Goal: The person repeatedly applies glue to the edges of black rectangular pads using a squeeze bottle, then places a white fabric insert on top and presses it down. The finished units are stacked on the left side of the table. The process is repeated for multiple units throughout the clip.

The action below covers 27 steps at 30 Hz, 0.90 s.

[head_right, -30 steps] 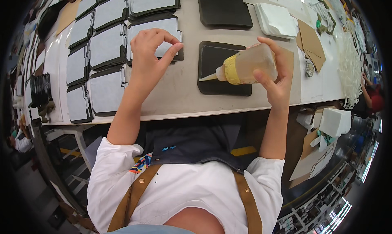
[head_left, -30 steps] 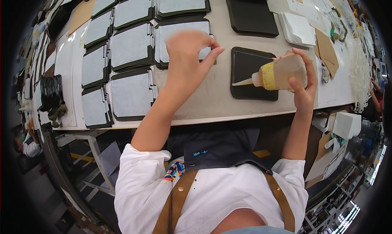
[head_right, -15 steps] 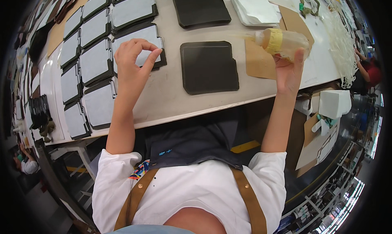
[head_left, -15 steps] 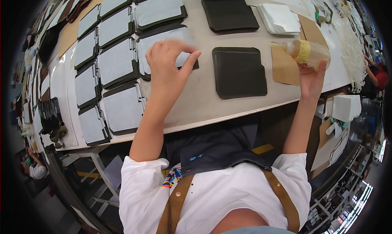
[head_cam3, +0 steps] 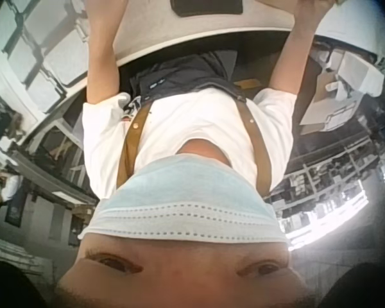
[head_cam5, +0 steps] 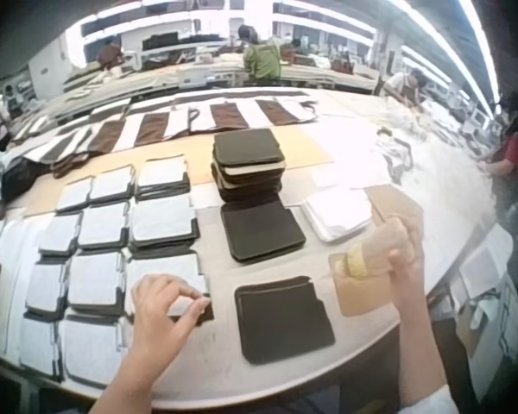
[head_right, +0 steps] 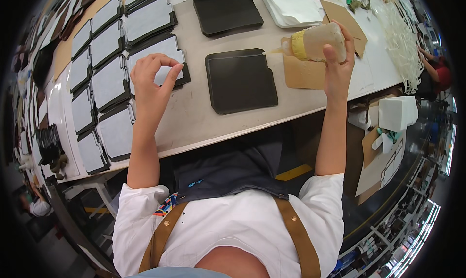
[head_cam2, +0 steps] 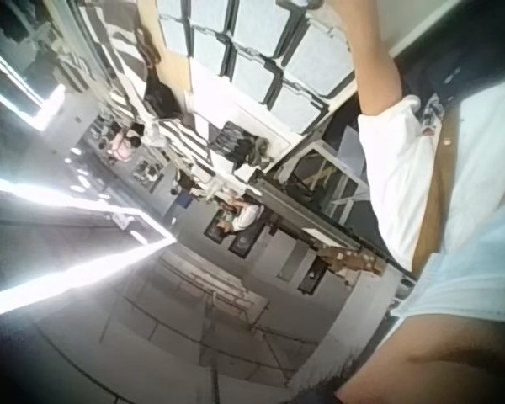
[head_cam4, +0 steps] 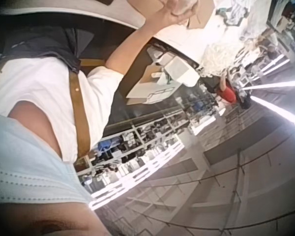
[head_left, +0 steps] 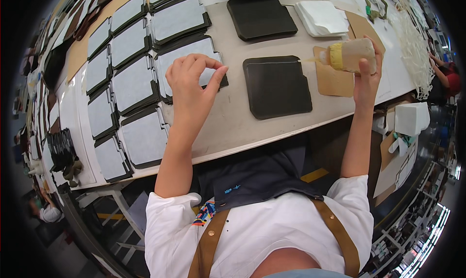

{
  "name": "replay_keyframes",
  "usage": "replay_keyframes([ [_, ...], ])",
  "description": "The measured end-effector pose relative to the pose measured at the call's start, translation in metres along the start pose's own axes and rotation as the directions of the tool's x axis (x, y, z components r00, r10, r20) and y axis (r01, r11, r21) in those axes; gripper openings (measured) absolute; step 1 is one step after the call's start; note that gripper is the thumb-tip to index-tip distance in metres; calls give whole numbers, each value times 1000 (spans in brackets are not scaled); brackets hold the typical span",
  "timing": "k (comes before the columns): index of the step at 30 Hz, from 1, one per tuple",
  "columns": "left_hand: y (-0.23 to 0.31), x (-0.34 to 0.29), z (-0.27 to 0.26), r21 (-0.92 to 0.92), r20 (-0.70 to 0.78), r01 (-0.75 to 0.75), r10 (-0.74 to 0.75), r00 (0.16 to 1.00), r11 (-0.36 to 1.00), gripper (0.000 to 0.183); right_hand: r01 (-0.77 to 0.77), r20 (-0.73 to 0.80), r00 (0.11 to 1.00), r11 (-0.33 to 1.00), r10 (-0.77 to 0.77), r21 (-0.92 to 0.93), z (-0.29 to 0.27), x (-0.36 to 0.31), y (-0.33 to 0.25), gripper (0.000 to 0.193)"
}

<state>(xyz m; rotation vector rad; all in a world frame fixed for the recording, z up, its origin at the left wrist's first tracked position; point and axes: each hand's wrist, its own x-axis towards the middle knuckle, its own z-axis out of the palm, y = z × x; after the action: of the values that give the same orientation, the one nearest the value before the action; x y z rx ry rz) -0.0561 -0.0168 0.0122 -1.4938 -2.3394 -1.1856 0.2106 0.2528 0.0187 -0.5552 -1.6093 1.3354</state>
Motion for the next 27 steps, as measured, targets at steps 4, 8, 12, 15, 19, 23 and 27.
replay_keyframes([
  [4, 1, 0, -1, 4, 10, 10, -10, 1000, 1000, 13, 6, 37, 999, 1000, -5, -10, -4, 1, 1, 72],
  [8, 3, 0, -3, 21, 22, 16, -16, 1000, 1000, 16, 14, 58, 998, 999, -11, -49, -7, -3, -4, 74],
  [12, 2, 0, -4, 21, 35, 20, -21, 999, 1000, 16, 2, 106, 994, 999, 3, -48, -12, -10, -9, 77],
  [15, 3, 1, -4, 17, 39, 23, -24, 999, 1000, 16, 0, 111, 994, 998, 7, -59, -14, -15, -11, 79],
  [19, 3, 0, -4, 36, 35, 18, -19, 999, 999, 16, 24, 85, 996, 997, -18, -71, -11, -18, -14, 83],
  [23, 2, 1, -3, 36, 33, 14, -15, 999, 999, 16, 18, 89, 996, 992, -7, -122, -14, -19, -20, 86],
  [27, 2, 1, -3, 39, 26, 8, -9, 1000, 999, 16, 31, 83, 996, 993, -22, -117, -18, -20, -18, 85],
])
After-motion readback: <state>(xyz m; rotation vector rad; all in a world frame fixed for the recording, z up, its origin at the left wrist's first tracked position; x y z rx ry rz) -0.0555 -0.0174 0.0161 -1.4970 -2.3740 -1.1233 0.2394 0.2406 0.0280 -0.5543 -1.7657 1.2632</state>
